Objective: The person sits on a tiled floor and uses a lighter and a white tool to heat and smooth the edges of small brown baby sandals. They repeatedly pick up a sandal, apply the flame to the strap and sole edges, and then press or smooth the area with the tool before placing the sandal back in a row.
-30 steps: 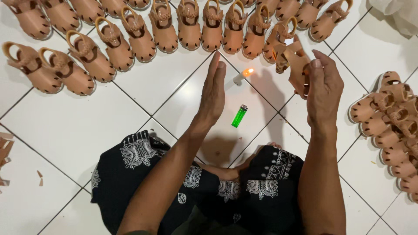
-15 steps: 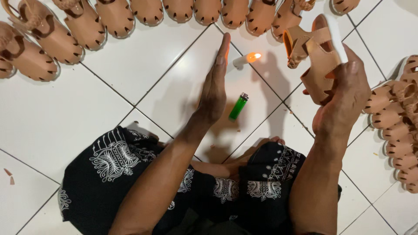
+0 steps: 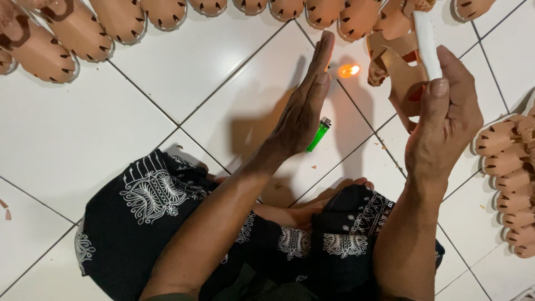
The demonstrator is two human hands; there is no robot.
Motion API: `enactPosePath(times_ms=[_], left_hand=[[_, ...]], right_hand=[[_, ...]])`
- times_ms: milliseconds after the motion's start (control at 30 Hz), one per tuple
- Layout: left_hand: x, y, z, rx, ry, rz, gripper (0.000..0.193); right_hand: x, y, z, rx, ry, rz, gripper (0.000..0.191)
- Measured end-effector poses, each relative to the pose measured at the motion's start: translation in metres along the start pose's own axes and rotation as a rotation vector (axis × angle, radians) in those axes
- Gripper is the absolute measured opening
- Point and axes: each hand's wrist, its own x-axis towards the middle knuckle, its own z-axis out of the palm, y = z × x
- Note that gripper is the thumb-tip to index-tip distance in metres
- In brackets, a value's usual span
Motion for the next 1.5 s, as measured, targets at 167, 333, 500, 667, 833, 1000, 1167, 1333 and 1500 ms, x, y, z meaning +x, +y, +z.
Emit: enactPosePath(times_ms=[167,333,500,667,833,1000,1167,1333,1500], left_hand=[[0.001,-0.002,-0.002,0.009,-0.002,0.003,0.058],[0.001,0.0,-0.001,-0.001,-0.007,0.012,0.058],[0.001,0.004,-0.002,-0.015,-0.004,0.05,0.057],[0.002,0.009,-0.003,0.012,-0.021,0.006,0.061],[0.003,0.013,-0.004,-0.005,-0.022,-0.028,0.062],[0.004,0.015,-0.003,-0.032,-0.02,-0.04,0.062],[0.003,0.013,-0.003,-0.02,-0.014,0.001,0.061],[0.002,0.013,-0.002,-0.059,-0.03,-0.033,0.063],[0.001,0.015,-0.003,-0.039,-0.041,-0.056,0.062]], right_hand=[[-0.001,0.005,-0.002,-0.062,-0.016,-0.01,0.044],[-0.005,0.0,-0.006,-0.109,0.009,0.017,0.044],[-0.003,-0.003,-0.005,-0.07,0.036,0.041,0.044],[-0.002,-0.006,0.001,-0.018,0.008,0.038,0.04],[-0.004,-0.019,-0.003,-0.015,0.018,0.096,0.037],[-0.001,-0.023,0.003,0.029,0.063,0.128,0.038],[-0.005,-0.025,0.002,-0.039,0.032,0.09,0.034],[-0.002,-0.029,0.003,0.041,0.076,0.136,0.036],[0.0,-0.032,0.013,-0.043,0.053,0.125,0.038]])
